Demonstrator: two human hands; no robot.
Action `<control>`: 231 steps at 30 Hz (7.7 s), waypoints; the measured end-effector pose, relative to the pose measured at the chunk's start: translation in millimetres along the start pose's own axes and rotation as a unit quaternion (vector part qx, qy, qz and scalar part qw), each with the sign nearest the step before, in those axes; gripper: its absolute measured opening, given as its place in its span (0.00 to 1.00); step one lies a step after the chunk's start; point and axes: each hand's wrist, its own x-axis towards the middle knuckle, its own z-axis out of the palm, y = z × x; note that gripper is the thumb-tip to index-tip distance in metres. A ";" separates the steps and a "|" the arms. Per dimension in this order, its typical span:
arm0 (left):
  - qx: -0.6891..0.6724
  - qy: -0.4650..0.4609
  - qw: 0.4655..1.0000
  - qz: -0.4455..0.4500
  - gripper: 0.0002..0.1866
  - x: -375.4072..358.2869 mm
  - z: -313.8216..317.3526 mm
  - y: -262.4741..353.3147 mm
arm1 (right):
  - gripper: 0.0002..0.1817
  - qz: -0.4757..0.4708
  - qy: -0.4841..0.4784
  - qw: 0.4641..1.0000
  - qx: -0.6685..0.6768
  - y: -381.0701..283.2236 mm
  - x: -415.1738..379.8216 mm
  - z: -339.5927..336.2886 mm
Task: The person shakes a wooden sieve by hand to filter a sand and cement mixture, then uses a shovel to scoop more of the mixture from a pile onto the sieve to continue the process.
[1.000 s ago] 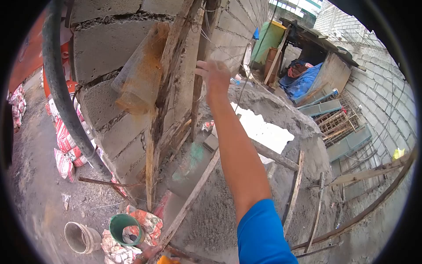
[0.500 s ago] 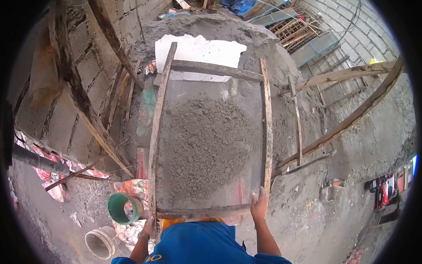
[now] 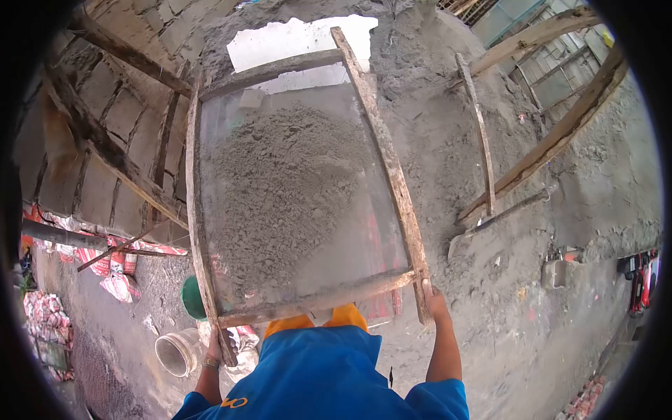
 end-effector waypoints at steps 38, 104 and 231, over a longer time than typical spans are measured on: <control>0.080 0.036 0.996 0.019 0.37 10.9 -90.9 -40.9 | 0.34 -0.062 0.024 0.992 0.109 133.4 -108.9 51.4; 0.092 0.063 0.991 0.073 0.30 7.9 76.3 180.2 | 0.42 -0.144 0.159 0.973 -0.088 -108.2 -30.0 -16.9; 0.138 0.117 0.982 0.049 0.31 62.0 -11.6 113.7 | 0.36 -0.116 0.016 0.982 0.149 -17.4 -61.4 76.5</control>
